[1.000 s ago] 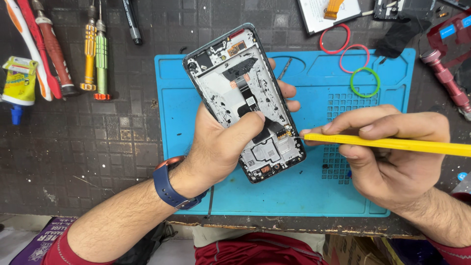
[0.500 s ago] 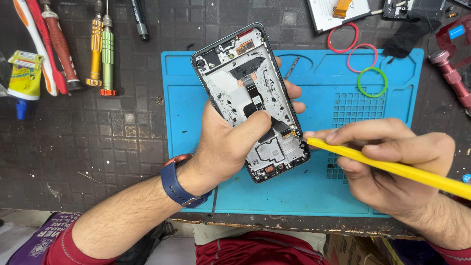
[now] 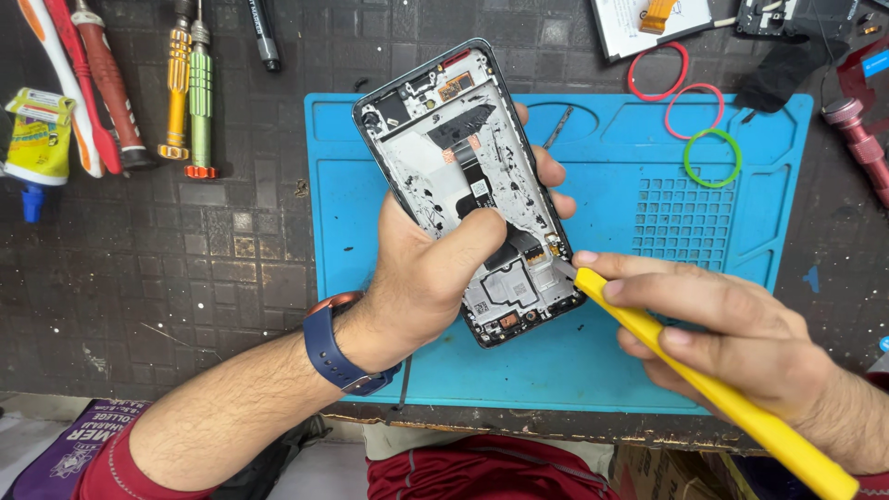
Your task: The person removes old adhesive residue from the inside of a disassembled smartphone frame. They first pick at the residue with tweezers, then use a yellow pry tool to scrape the adhesive off the frame edges, holding the phone in one hand while working around its perimeter.
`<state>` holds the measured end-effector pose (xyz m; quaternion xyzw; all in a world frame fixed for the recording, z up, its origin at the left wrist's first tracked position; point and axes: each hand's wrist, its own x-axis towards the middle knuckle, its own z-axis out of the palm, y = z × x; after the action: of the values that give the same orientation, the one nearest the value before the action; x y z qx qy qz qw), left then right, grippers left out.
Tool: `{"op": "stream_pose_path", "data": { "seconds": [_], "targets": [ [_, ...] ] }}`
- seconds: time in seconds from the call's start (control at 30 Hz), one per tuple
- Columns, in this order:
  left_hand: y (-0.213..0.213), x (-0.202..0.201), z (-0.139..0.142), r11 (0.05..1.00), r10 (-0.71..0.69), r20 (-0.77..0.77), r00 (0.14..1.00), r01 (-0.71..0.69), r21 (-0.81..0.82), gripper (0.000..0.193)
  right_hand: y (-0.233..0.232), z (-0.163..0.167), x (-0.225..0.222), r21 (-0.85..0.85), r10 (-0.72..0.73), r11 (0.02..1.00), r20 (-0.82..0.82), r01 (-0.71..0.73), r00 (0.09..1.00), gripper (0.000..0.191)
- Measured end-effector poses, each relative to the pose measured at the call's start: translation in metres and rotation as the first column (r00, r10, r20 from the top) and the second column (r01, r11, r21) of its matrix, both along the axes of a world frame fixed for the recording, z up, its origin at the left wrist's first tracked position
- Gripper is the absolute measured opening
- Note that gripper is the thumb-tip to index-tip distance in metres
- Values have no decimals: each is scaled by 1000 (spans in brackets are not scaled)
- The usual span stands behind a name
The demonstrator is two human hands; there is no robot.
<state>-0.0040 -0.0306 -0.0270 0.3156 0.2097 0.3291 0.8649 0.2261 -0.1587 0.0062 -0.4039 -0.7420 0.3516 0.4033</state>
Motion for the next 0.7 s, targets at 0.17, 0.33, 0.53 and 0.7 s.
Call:
{"op": "stream_pose_path", "data": {
  "seconds": [0.17, 0.33, 0.53, 0.7],
  "targets": [
    [1, 0, 1, 1000, 8, -3, 1000, -8, 3, 61, 5, 2, 6, 69, 97, 992, 135, -107, 986, 51],
    [1, -1, 2, 1000, 12, -17, 1000, -12, -3, 61, 8, 1, 0, 214, 47, 971, 275, -108, 960, 33],
    [1, -1, 1, 1000, 24, -11, 1000, -24, -4, 59, 20, 10, -8, 360, 15, 918, 392, -168, 920, 21],
    [0, -1, 0, 999, 39, -14, 999, -39, -11, 58, 24, 9, -9, 448, 15, 863, 443, -235, 896, 30]
  ]
}}
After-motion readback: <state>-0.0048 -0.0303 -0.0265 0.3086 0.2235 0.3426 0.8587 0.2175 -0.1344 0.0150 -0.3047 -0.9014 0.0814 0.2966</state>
